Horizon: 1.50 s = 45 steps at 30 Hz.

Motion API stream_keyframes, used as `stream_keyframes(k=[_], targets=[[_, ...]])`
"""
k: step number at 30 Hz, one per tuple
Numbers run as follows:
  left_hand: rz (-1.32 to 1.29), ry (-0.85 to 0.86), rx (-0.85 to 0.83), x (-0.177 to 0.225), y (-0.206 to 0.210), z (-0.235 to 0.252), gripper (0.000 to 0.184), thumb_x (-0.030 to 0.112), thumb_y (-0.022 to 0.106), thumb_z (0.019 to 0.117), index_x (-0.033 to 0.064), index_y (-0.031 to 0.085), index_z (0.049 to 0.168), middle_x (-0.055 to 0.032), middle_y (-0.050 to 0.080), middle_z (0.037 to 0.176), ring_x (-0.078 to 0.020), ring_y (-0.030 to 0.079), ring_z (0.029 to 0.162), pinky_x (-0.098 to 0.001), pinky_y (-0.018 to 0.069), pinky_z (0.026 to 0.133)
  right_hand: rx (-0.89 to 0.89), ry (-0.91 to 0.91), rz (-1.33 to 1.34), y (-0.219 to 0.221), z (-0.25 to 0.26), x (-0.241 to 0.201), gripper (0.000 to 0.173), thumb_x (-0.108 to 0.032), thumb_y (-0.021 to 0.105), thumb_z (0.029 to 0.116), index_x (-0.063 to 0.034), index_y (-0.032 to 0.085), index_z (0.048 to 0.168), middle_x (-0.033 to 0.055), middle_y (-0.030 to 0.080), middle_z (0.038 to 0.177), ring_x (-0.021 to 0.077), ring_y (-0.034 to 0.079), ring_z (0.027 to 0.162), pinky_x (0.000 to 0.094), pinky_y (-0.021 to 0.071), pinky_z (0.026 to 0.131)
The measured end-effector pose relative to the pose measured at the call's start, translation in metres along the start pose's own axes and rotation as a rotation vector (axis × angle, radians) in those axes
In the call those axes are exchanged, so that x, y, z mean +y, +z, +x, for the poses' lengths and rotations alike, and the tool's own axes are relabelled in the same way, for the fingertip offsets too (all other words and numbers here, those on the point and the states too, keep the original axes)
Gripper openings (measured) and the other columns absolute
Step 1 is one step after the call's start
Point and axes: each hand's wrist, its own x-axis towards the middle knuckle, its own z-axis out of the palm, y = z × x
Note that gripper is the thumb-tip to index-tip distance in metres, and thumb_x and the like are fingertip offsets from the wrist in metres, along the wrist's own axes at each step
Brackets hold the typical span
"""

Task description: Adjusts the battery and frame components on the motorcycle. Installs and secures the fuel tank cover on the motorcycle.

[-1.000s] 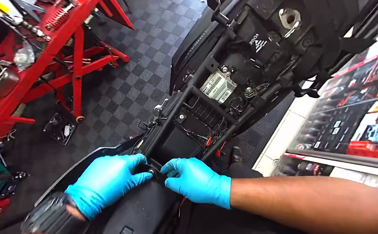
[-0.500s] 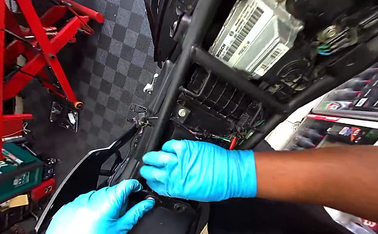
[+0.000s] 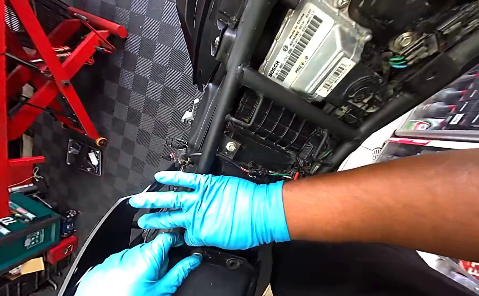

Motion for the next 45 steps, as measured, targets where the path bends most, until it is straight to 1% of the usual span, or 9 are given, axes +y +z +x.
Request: stream_keyframes(k=[10,16,19,20,22,26,30,39,45], targets=[[0.009,0.002,-0.009,-0.002,0.001,0.0,0.053,0.06,0.065,0.0938,0.0091,0.072,0.107,-0.0112,0.068,0.071,-0.0335,0.065,0.066,-0.0598,0.0494,0.061,-0.034,0.018,-0.019,0.003,0.004,-0.002,0.027,-0.016,0.068,0.0921,-0.0268,0.08,0.114,-0.0077,0.053,0.156,0.0232,0.023,0.158,0.0537,-0.0033,0.128],[0.009,0.001,-0.009,-0.003,0.001,0.001,0.053,0.058,0.065,0.0946,0.0065,0.071,0.105,-0.0132,0.068,0.073,-0.0358,0.066,0.068,-0.0612,0.0498,0.062,-0.046,0.099,-0.032,-0.002,0.004,-0.008,0.036,-0.018,0.065,0.0963,-0.0265,0.073,0.13,-0.0057,0.047,0.16,0.023,0.019,0.159,0.0506,-0.0015,0.129],[0.0,0.019,0.0,-0.006,0.002,0.0,0.051,0.06,0.064,0.0947,0.0114,0.072,0.108,-0.0115,0.069,0.076,-0.0334,0.067,0.068,-0.0596,0.0501,0.062,0.094,0.213,-0.002,-0.015,-0.016,-0.013,0.024,-0.016,0.06,0.0993,-0.0216,0.077,0.115,-0.0052,0.062,0.145,0.0203,0.039,0.15,0.0434,0.0245,0.126],[-0.01,0.021,-0.015,-0.007,0.002,0.001,0.051,0.061,0.064,0.095,0.0136,0.072,0.111,-0.0102,0.07,0.076,-0.0322,0.066,0.069,-0.059,0.0504,0.062,0.146,0.231,-0.008,-0.019,-0.028,-0.015,0.019,-0.015,0.062,0.0984,-0.021,0.078,0.105,-0.0044,0.068,0.134,0.0205,0.049,0.14,0.0426,0.0365,0.116],[-0.029,0.032,-0.05,-0.009,0.001,0.003,0.051,0.061,0.063,0.095,0.0137,0.072,0.112,-0.009,0.068,0.073,-0.0309,0.064,0.066,-0.0578,0.0493,0.062,0.134,0.245,-0.052,-0.025,-0.056,-0.02,0.016,-0.016,0.062,0.0979,-0.0205,0.077,0.096,-0.0024,0.072,0.119,0.0217,0.058,0.127,0.0426,0.0443,0.103],[-0.044,0.05,-0.103,-0.012,-0.003,0.007,0.05,0.059,0.065,0.0952,0.0117,0.072,0.111,-0.0093,0.067,0.071,-0.0306,0.063,0.065,-0.0569,0.0488,0.061,0.02,0.205,-0.103,-0.002,-0.086,-0.036,0.026,-0.01,0.051,0.1033,-0.0158,0.075,0.111,-0.0003,0.065,0.14,0.0233,0.048,0.143,0.0443,0.0339,0.121],[-0.042,0.052,-0.104,-0.012,-0.005,0.005,0.05,0.056,0.066,0.0956,0.0099,0.072,0.113,-0.0118,0.069,0.074,-0.0324,0.065,0.067,-0.0573,0.05,0.063,0.01,0.201,-0.067,0.016,-0.076,-0.045,0.03,-0.007,0.045,0.1044,-0.0115,0.07,0.12,0.0032,0.058,0.149,0.0229,0.047,0.144,0.0397,0.039,0.117],[-0.039,0.048,-0.082,-0.012,-0.004,0.004,0.049,0.057,0.066,0.0954,0.0117,0.073,0.114,-0.0099,0.067,0.072,-0.03,0.063,0.065,-0.0555,0.0489,0.062,-0.015,0.16,0.037,0.024,-0.062,-0.039,0.026,-0.003,0.052,0.0986,-0.0128,0.075,0.1,0.0009,0.059,0.148,0.0225,0.048,0.142,0.0387,0.0443,0.106],[-0.04,0.048,-0.073,-0.012,-0.003,0.005,0.049,0.058,0.066,0.095,0.0127,0.073,0.113,-0.0087,0.066,0.07,-0.0288,0.062,0.063,-0.0551,0.0487,0.061,-0.03,0.134,0.085,0.021,-0.065,-0.036,0.021,-0.008,0.057,0.0981,-0.0148,0.076,0.101,0.0003,0.059,0.148,0.0237,0.045,0.144,0.0405,0.0408,0.111]])
